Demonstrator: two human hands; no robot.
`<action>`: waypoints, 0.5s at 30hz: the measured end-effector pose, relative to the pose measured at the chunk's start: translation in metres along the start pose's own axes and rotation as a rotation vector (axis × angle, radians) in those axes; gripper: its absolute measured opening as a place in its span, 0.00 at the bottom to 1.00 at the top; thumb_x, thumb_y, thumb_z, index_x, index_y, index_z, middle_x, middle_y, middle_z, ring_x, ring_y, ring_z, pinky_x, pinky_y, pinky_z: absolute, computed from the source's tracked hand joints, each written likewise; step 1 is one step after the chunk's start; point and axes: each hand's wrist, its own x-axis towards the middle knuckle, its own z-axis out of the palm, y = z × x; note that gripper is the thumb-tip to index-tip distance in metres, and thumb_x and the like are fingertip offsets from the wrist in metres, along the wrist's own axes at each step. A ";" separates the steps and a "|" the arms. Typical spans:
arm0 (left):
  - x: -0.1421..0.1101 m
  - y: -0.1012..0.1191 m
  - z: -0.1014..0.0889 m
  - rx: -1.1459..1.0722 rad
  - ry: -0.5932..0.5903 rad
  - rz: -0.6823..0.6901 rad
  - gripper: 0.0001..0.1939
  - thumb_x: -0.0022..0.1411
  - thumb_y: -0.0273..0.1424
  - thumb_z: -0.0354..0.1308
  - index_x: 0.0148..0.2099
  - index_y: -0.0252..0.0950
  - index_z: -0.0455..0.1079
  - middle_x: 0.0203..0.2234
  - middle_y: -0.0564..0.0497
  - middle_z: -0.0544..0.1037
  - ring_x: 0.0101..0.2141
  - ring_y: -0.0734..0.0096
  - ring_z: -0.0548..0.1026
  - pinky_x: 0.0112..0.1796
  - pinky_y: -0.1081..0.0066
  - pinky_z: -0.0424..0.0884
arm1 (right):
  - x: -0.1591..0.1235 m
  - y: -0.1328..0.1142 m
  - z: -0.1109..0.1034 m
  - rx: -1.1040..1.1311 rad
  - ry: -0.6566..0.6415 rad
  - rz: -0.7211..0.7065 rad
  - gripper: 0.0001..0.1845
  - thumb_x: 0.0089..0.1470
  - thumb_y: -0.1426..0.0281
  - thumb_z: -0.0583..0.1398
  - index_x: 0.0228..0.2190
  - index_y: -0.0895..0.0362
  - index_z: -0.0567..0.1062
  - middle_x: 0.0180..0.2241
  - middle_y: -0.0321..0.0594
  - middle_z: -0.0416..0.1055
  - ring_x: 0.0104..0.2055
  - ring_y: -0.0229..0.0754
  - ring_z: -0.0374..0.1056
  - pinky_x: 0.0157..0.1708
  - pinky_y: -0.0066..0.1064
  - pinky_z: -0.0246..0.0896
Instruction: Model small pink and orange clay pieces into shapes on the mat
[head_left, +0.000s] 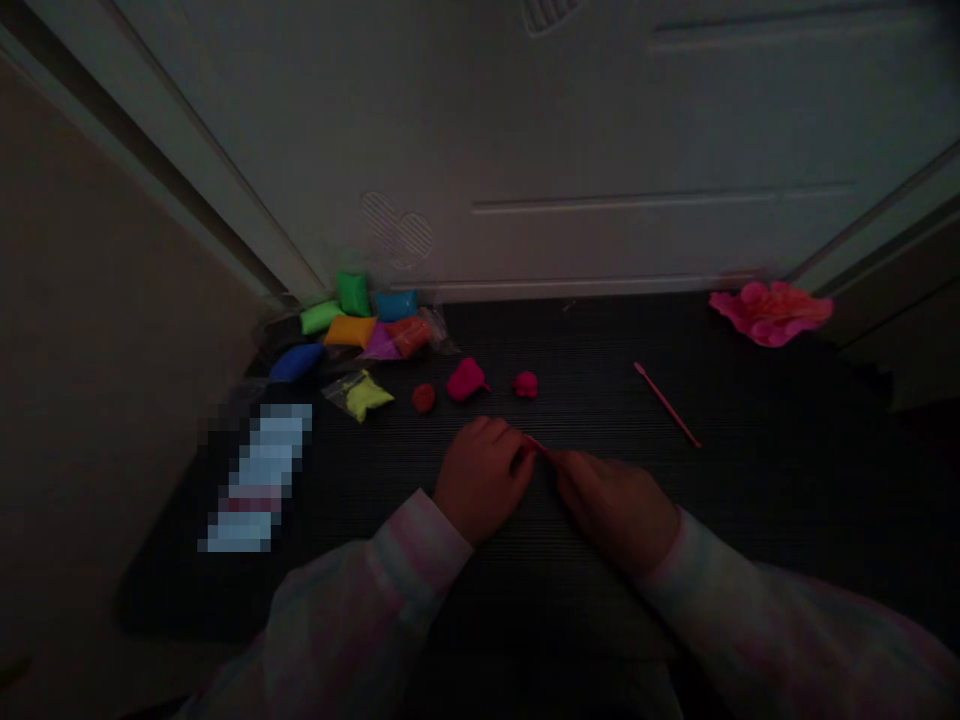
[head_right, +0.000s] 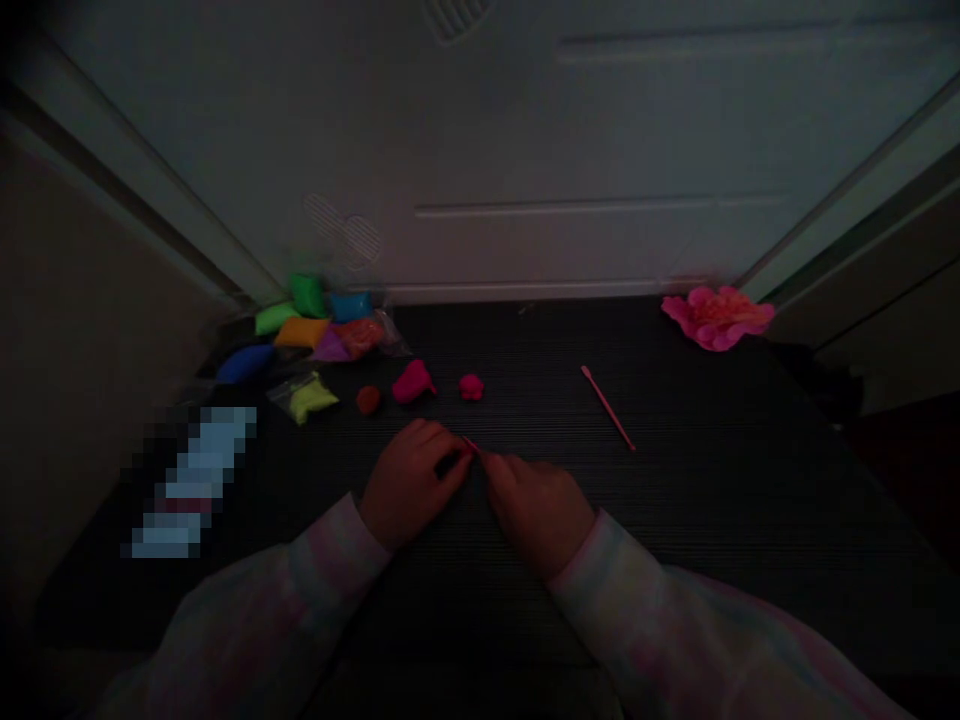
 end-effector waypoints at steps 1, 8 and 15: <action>0.000 0.000 0.000 0.005 0.001 -0.001 0.09 0.56 0.31 0.46 0.32 0.35 0.66 0.29 0.49 0.70 0.33 0.69 0.65 0.36 0.67 0.62 | 0.000 0.000 0.000 -0.016 0.011 -0.006 0.11 0.50 0.74 0.50 0.34 0.57 0.70 0.23 0.36 0.71 0.21 0.37 0.67 0.20 0.28 0.53; 0.000 0.000 0.002 0.029 0.016 0.017 0.09 0.57 0.30 0.46 0.33 0.35 0.67 0.29 0.50 0.70 0.33 0.70 0.65 0.36 0.68 0.62 | -0.002 -0.001 0.002 -0.100 0.054 -0.043 0.12 0.50 0.74 0.50 0.35 0.58 0.70 0.21 0.35 0.70 0.19 0.36 0.64 0.19 0.29 0.50; 0.000 0.000 0.002 0.037 0.025 0.018 0.08 0.57 0.30 0.46 0.32 0.35 0.66 0.29 0.50 0.70 0.33 0.70 0.65 0.36 0.67 0.62 | 0.001 -0.002 0.001 -0.064 0.013 -0.017 0.10 0.50 0.74 0.49 0.33 0.58 0.69 0.22 0.36 0.71 0.19 0.35 0.65 0.18 0.27 0.49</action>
